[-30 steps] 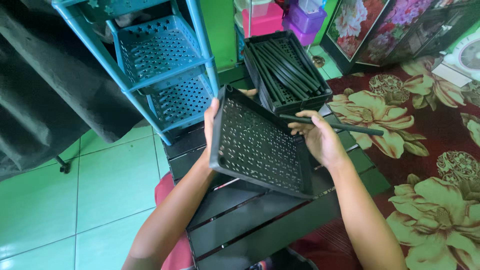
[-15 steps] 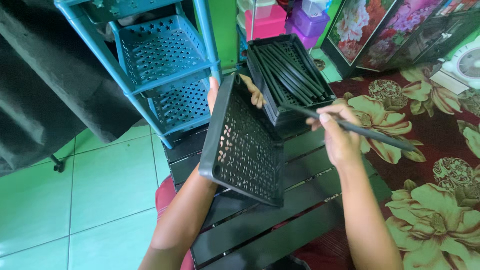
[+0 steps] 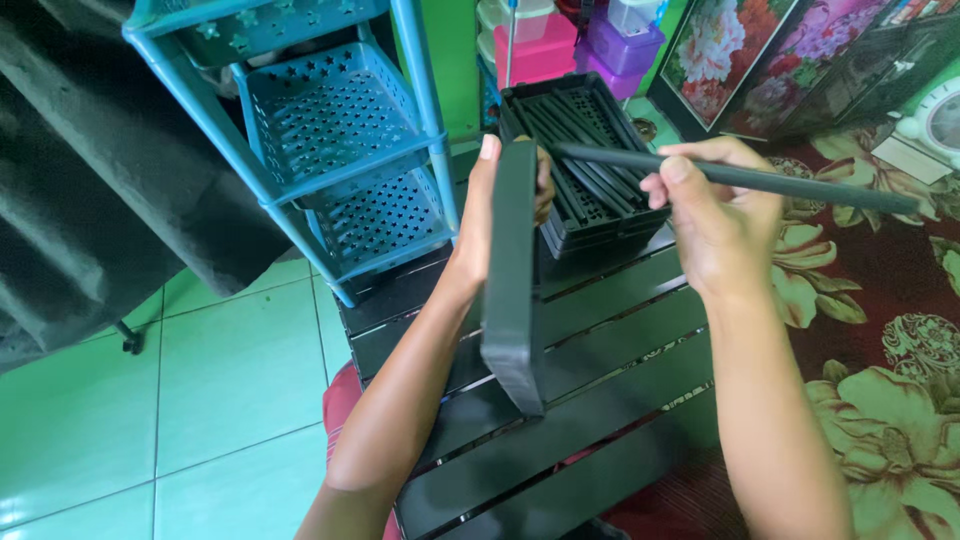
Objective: The person assembles a blue plastic three-tier storage rack by inserting cylindrical legs into the perforated trays and stacking them. They then begin assembling a black plastic rack using similar parts.
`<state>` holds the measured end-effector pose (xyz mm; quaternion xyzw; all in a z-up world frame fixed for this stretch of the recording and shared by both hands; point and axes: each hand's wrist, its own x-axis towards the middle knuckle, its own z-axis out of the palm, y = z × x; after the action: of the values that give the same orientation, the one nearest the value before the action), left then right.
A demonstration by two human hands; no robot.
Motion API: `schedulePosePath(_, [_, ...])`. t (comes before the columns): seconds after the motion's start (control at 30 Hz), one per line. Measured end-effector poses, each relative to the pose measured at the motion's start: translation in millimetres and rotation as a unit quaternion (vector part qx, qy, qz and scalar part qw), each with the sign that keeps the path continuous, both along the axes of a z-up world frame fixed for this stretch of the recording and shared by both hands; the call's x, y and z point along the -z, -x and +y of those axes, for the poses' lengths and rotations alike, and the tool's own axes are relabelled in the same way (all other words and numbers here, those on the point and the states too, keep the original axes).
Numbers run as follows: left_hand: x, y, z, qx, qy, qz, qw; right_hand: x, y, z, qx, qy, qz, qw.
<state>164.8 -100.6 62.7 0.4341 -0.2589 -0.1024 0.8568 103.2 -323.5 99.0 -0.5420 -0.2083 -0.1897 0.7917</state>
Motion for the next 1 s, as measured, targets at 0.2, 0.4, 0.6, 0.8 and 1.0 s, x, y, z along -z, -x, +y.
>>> schedulePosePath(0.2, [-8,2,-2,0.029,-0.033,0.003,0.999,-4,-3,3,-0.012,-0.022,0.020,0.999])
schedulePosePath(0.4, [-12,4,-4,0.031,-0.047,-0.007,0.998,-6,1,2,-0.007,-0.004,0.012,1.000])
schedulePosePath(0.6, [-17,2,-7,0.031,-0.065,-0.006,0.997,-9,5,0,0.011,0.022,0.003,1.000])
schedulePosePath(0.8, [-41,13,-3,0.026,-0.103,0.007,0.994,-12,2,-2,-0.004,-0.006,0.022,1.000])
schedulePosePath(1.0, [-80,15,14,0.000,-0.163,-0.121,0.979,-11,-2,3,-0.030,-0.021,0.025,0.999])
